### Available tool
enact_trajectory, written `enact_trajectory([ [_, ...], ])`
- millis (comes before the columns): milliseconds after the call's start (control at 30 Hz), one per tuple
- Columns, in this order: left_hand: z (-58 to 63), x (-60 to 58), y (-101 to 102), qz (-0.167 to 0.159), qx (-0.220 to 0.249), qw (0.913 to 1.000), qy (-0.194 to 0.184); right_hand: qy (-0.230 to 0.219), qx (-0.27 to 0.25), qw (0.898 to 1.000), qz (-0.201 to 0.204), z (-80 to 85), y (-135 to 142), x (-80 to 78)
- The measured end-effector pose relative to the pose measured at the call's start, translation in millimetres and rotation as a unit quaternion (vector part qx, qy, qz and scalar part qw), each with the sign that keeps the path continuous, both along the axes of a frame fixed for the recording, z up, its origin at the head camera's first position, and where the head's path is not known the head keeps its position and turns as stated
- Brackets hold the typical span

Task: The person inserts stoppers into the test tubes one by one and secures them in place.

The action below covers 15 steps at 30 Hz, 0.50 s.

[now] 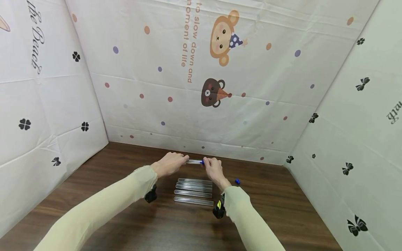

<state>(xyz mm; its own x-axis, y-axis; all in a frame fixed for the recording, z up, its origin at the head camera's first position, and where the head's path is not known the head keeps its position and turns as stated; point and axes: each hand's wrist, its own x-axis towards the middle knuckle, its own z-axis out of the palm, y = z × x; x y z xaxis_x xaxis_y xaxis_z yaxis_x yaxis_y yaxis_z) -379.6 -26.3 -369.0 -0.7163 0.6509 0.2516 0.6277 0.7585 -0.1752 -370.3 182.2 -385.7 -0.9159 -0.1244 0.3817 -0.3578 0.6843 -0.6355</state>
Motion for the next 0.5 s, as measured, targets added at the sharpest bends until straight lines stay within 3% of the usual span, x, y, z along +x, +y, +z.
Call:
enact_trajectory([
  [167,-0.6,-0.2,2.1,-0.005,0.01,0.9999,0.003,0.023,0.008,1.0,-0.018,-2.1,-0.2,0.5],
  [500,-2.8,0.2,9.7,-0.014,0.037,0.9991,-0.015,-0.005,-0.033,0.999,-0.041,-4.6,-0.4,1.0],
])
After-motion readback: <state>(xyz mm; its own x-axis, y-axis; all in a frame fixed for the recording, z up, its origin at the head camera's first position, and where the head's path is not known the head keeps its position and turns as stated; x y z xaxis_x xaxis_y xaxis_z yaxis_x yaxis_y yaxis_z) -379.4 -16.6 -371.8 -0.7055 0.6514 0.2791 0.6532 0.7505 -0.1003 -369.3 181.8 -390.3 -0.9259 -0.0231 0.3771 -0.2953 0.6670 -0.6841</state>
